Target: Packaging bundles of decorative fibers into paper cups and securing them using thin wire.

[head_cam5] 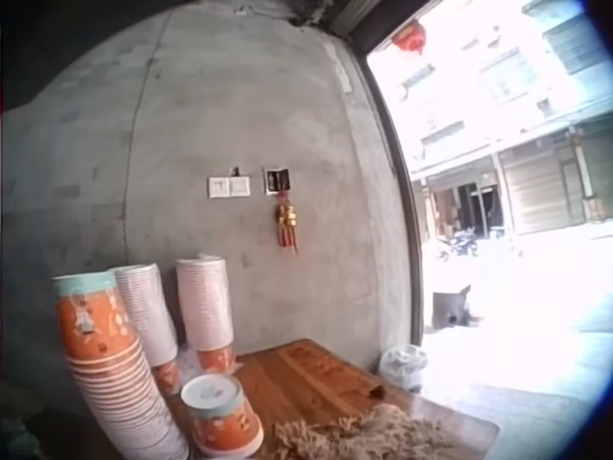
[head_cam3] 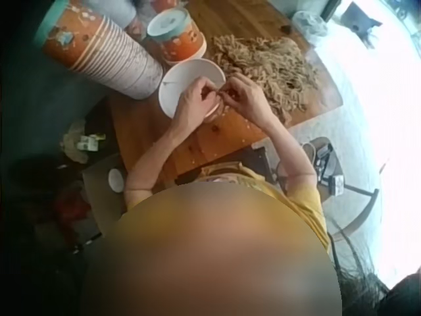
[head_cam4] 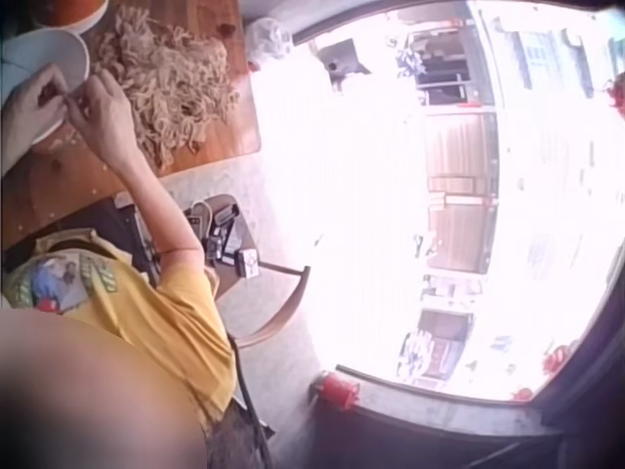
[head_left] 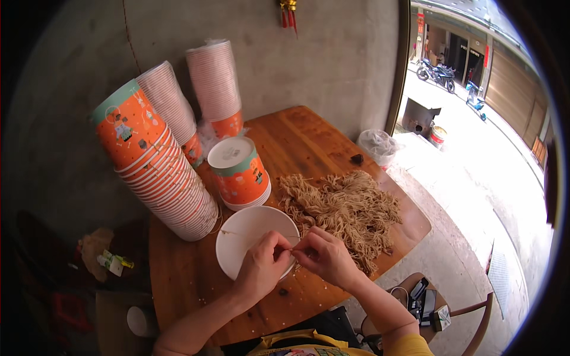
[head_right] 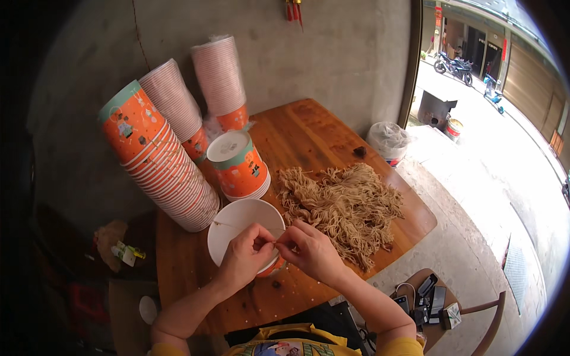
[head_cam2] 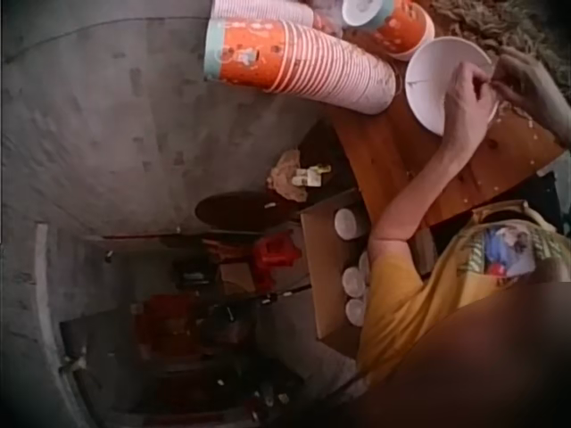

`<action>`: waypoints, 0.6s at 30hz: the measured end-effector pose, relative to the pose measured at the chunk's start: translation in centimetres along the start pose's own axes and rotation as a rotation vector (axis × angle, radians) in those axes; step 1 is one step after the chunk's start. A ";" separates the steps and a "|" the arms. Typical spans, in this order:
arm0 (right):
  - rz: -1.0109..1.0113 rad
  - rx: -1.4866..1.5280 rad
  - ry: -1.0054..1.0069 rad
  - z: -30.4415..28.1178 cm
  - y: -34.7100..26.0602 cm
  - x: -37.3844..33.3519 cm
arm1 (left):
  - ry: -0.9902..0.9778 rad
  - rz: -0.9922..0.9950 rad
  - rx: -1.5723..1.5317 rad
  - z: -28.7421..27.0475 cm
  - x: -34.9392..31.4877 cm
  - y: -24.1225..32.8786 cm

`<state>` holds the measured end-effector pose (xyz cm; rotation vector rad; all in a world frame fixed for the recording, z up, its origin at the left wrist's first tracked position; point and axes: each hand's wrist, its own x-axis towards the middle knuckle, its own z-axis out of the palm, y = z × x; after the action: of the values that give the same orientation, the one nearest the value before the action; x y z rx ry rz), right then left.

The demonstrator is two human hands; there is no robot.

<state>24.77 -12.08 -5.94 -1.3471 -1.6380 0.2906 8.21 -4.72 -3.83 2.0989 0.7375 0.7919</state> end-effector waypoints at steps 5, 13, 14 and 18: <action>0.039 0.041 0.016 0.1 0.2 -0.4 | -0.015 -0.040 -0.094 0.6 0.3 -0.8; 0.178 0.242 0.117 1.7 0.1 -0.9 | -0.103 -0.159 -0.339 0.1 0.7 -0.9; 0.240 0.323 0.130 1.9 0.4 -1.1 | -0.129 -0.180 -0.361 0.1 0.8 -0.8; 0.391 0.599 0.121 2.4 1.5 -1.7 | -0.176 -0.265 -0.481 -0.1 1.2 -0.9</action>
<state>23.74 -12.13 -9.07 -1.1721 -1.0512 0.8415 8.70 -3.33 -4.14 1.5766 0.6374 0.5615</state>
